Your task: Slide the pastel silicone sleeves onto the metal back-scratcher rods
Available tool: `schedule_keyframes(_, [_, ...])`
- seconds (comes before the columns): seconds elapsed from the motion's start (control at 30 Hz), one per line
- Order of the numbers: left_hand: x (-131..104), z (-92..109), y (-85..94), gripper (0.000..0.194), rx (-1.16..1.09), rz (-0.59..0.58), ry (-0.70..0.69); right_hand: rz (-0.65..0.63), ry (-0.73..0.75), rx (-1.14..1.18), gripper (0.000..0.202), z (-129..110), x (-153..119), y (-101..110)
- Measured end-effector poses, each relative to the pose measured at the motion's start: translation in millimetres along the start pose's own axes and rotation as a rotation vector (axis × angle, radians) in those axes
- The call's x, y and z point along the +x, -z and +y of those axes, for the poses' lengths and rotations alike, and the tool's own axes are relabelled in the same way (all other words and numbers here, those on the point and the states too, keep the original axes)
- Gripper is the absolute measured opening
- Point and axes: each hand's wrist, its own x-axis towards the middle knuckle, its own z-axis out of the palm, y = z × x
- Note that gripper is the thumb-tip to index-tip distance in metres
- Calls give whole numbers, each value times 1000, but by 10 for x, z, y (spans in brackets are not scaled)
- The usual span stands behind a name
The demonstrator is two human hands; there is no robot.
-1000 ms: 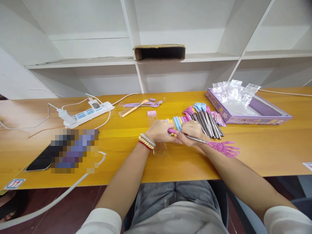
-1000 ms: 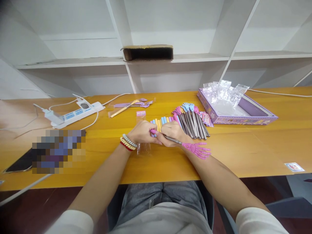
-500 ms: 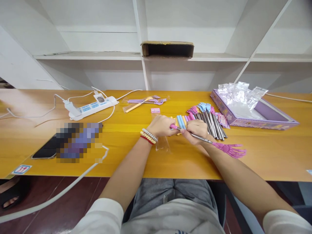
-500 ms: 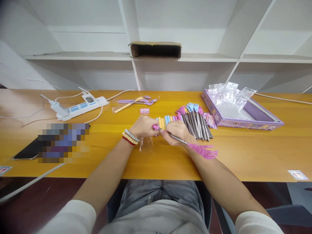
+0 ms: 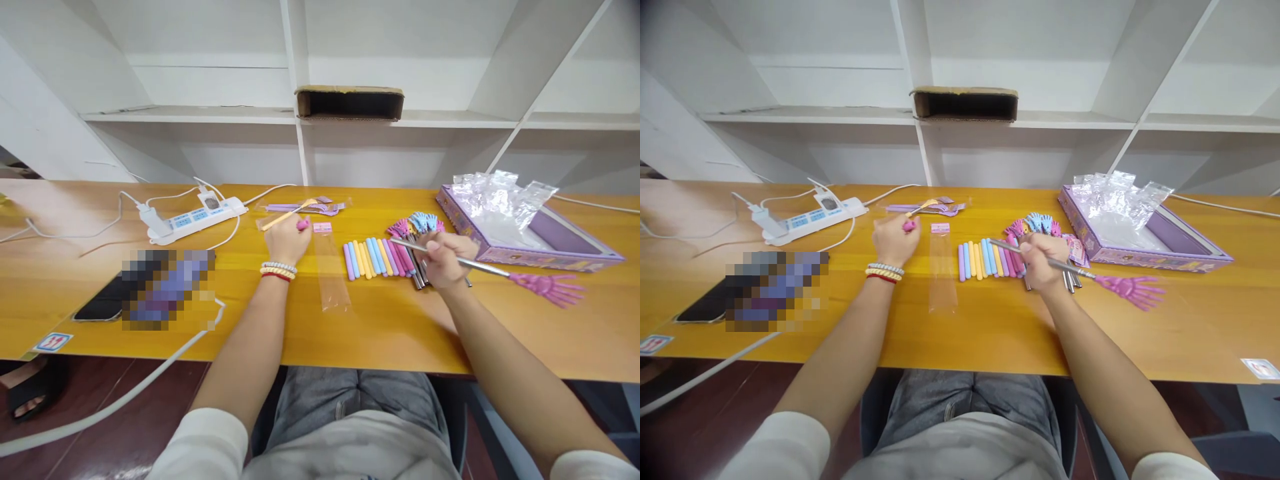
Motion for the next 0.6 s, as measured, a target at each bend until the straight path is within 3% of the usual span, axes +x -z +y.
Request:
schedule_keyframes(0.1, [17,-51,36,28,-17,15,62,190,-18,-42,25,90,97,56])
schedule_keyframes(0.2, [-49,116,54,31,-165,-23,14,223,-120,-97,7,107,120,1])
schedule_keyframes(0.27, [-107,244,59,34,-351,-74,-41,179,-174,-140,12,92,102,-49])
schedule_keyframes(0.37, [-162,335,49,35,-752,-172,-71,54,-133,-348,22,52,80,-73])
schedule_keyframes(0.5, [-154,320,15,43,-1244,-352,48,-192,-77,-572,38,-3,101,-39])
schedule_keyframes(0.6, [-137,325,15,39,-1354,-450,125,-361,-82,-625,44,-31,114,-34])
